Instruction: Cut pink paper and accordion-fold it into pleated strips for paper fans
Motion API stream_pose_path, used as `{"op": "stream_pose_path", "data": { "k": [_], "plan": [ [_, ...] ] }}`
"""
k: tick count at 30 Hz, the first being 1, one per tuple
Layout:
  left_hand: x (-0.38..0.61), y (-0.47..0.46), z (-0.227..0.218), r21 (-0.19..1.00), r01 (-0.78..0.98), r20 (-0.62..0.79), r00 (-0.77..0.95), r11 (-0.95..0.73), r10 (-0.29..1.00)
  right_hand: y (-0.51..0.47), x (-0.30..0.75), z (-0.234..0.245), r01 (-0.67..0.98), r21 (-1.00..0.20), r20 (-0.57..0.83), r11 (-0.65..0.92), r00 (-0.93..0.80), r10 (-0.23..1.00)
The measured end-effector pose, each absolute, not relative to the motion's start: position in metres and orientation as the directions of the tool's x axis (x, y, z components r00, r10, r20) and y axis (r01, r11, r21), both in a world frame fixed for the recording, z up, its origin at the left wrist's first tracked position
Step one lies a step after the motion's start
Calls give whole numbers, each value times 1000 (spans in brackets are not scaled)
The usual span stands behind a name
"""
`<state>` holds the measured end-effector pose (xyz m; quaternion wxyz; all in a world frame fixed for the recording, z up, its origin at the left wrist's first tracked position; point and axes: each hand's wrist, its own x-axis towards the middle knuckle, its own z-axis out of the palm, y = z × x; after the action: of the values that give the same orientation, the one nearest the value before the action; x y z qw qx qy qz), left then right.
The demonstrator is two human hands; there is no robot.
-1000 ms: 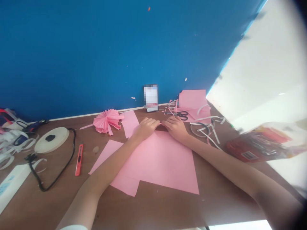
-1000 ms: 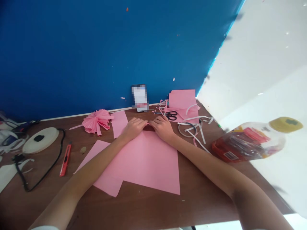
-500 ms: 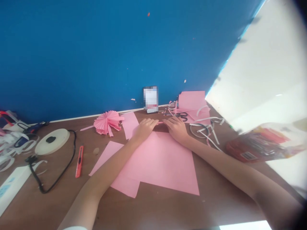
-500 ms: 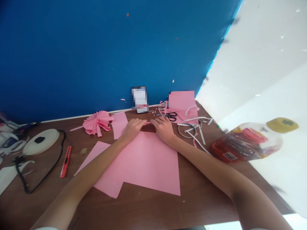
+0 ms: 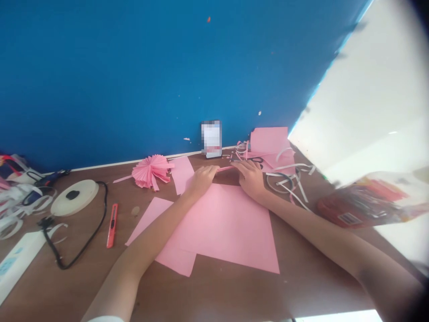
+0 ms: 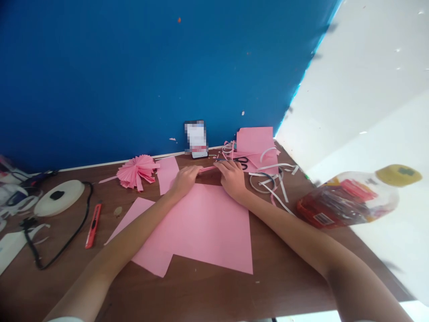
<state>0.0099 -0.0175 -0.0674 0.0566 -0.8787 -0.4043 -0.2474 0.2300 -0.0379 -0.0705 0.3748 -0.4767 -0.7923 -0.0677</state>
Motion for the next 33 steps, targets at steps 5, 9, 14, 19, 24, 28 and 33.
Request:
{"op": "stream_pose_path", "data": {
  "k": [5, 9, 14, 19, 24, 28, 33],
  "plan": [
    [11, -19, -65, 126, 720, 462, 567, -683, 682, -39, 232, -66, 778, -338, 687, 529, -180, 704],
    [10, -20, -64, 144, 703, 461, 575, -696, 676, -38, 232, -67, 765, -374, 687, 524, -151, 711],
    [8, -14, -71, 179, 728, 456, 535, -662, 711, -35, 233, -68, 733, -440, 686, 519, -98, 721],
    [11, -14, -68, 165, 743, 449, 529, -649, 720, -38, 233, -67, 721, -479, 696, 501, -36, 717],
    [14, -19, -60, 172, 748, 451, 519, -641, 726, -37, 233, -67, 710, -496, 703, 500, -10, 711],
    [15, -20, -59, 182, 733, 454, 528, -655, 717, -35, 233, -67, 711, -462, 734, 530, -28, 678],
    [14, -20, -62, 118, 739, 442, 559, -663, 702, -37, 230, -67, 695, -383, 742, 609, -161, 650]
  ]
}}
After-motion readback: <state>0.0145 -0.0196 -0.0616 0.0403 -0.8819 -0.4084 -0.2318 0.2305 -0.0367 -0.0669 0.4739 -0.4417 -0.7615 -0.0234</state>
